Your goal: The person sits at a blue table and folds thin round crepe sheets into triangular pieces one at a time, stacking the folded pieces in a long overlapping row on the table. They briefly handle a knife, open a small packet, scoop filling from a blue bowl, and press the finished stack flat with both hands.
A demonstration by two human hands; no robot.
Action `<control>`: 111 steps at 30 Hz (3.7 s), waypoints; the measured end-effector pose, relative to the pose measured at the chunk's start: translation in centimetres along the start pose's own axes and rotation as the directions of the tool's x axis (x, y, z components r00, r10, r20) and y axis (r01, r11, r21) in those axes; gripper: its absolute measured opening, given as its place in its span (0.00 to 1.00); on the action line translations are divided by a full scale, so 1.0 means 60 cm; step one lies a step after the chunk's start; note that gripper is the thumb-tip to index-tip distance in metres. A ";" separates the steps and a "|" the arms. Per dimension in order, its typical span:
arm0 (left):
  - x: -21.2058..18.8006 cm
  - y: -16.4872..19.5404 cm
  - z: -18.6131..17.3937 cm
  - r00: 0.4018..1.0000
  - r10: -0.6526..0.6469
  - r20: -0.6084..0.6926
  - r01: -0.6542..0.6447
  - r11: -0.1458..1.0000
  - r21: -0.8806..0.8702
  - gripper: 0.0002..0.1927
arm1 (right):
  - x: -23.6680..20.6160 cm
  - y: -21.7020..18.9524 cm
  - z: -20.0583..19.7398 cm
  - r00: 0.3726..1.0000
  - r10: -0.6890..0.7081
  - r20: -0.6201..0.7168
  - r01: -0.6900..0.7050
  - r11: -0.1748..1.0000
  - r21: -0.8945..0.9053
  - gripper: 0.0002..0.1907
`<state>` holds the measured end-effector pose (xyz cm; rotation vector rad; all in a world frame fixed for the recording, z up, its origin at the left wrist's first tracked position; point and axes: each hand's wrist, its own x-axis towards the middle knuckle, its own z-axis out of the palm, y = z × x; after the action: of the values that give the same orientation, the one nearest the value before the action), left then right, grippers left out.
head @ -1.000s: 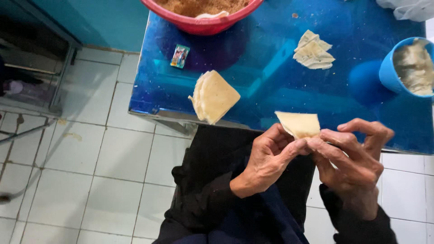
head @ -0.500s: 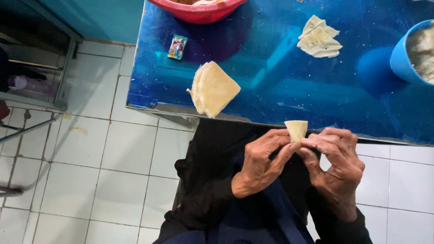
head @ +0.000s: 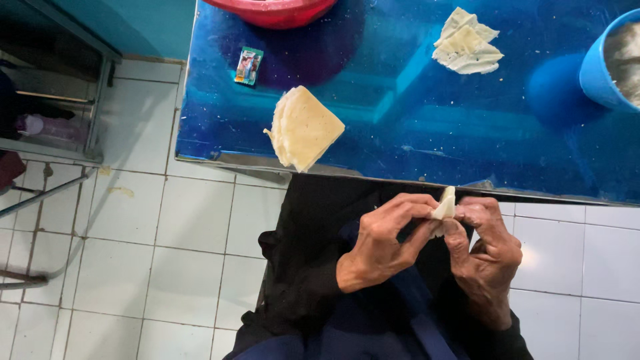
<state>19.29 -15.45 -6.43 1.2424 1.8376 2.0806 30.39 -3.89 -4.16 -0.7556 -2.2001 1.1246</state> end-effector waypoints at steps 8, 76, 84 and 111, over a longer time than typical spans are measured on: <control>-0.034 -0.028 0.020 0.886 -0.407 0.221 0.460 0.721 -0.518 0.11 | -0.029 0.022 -0.012 0.990 0.059 0.125 -0.096 0.945 0.313 0.08; -0.031 -0.037 -0.054 0.826 -0.544 0.147 0.471 0.523 -0.710 0.10 | 0.339 0.025 -0.030 0.580 -0.695 0.425 0.760 0.272 -0.591 0.12; -0.011 -0.020 -0.044 0.866 -0.479 0.147 0.415 0.521 -0.746 0.13 | 0.185 -0.061 -0.033 0.797 -0.487 0.357 0.564 0.811 -0.152 0.09; -0.039 -0.015 -0.004 0.789 -0.492 0.368 0.561 0.334 -0.757 0.22 | -0.005 0.010 -0.068 0.968 0.056 0.246 -0.156 0.900 0.408 0.26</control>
<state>20.31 -16.73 -8.33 0.3385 0.7211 1.9901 33.56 -1.62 -2.71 -0.5805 -1.9945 1.7520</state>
